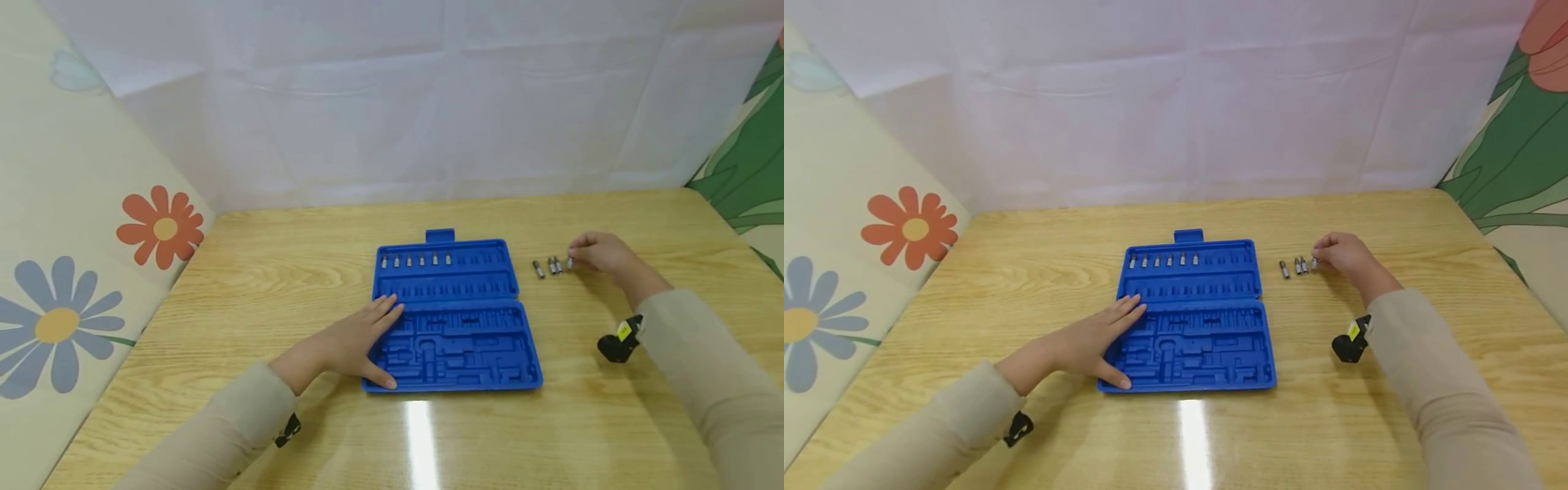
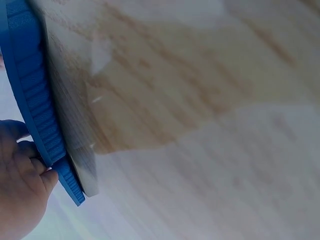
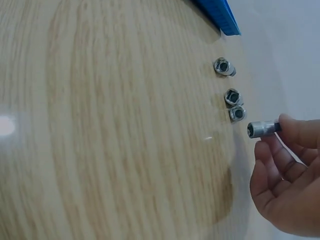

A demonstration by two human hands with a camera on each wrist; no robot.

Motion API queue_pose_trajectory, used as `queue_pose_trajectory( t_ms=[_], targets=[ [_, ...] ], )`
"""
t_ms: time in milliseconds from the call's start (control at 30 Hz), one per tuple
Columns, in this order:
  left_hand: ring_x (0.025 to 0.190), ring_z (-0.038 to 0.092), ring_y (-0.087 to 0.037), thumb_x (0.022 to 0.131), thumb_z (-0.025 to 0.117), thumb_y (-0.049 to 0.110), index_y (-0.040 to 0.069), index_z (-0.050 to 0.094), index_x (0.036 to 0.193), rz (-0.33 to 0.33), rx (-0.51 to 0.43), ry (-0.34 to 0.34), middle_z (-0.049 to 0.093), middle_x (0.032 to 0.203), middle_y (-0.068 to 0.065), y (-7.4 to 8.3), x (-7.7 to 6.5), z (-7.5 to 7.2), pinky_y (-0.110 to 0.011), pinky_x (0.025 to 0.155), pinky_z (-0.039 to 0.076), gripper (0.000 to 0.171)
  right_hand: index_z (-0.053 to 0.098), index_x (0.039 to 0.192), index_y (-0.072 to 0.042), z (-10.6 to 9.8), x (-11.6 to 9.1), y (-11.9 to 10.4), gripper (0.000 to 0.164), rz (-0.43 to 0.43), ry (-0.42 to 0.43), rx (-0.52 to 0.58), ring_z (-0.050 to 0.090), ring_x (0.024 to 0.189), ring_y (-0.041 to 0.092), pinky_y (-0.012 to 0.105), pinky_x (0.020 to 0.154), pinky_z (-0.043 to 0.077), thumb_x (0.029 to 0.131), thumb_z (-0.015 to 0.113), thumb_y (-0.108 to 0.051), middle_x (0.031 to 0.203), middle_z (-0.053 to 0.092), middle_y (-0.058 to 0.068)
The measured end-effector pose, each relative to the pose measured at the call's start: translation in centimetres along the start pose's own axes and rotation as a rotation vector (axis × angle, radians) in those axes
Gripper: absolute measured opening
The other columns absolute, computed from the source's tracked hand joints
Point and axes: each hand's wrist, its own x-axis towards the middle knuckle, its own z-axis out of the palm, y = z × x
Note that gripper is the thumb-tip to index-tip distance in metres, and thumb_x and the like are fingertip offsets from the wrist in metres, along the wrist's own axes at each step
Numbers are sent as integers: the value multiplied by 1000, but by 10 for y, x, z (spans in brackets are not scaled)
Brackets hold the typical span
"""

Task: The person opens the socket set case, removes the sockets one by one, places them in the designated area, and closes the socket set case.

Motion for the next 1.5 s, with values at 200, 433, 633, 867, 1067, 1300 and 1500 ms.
queue_pose_trajectory(
  t_ms=[200,433,633,867,1067,1300,1500],
  targets=[
    [129,-3,-25,62,55,68,7,5,139,0,3,-3,-2,143,-12,0,0,0,-38,102,12,110,42,107,10,2,-1,2,27,-9,-26,-43,49,71,7,27,71,42,89,45,-10,83,52,1],
    [129,-3,-25,62,55,67,7,5,139,-1,1,2,-3,143,-11,0,0,1,-38,102,12,110,46,103,13,7,1,3,27,-9,16,-82,49,62,5,22,59,43,88,46,-9,73,52,-2],
    [129,-4,-25,62,56,67,8,5,139,-10,-5,-4,-3,143,-10,0,0,0,-39,102,12,110,50,98,13,9,4,4,24,17,65,-123,48,60,8,22,56,43,86,48,-8,69,53,0],
    [129,-4,-24,61,56,67,9,4,140,-23,-8,-13,-4,143,-10,1,0,-1,-39,102,12,110,53,97,11,12,3,1,24,50,121,-159,49,62,12,18,51,40,85,49,-9,73,55,4],
    [129,-3,-25,62,56,66,8,5,139,-13,-7,-8,-3,143,-10,1,0,-1,-39,102,12,110,52,97,12,11,3,3,23,33,115,-140,49,60,10,20,52,40,85,49,-7,72,54,3],
    [129,-4,-25,62,56,67,8,5,139,-6,-5,-6,-3,143,-10,0,0,0,-38,102,11,110,50,98,15,10,5,5,26,15,105,-71,49,56,6,21,55,45,83,49,-6,64,54,-4],
    [129,-5,-24,61,53,70,9,4,139,2,-1,3,-3,143,-10,-2,0,2,-38,102,12,110,46,105,17,9,0,5,33,20,129,-19,50,59,3,18,58,46,85,44,-9,73,55,1]
  ],
)
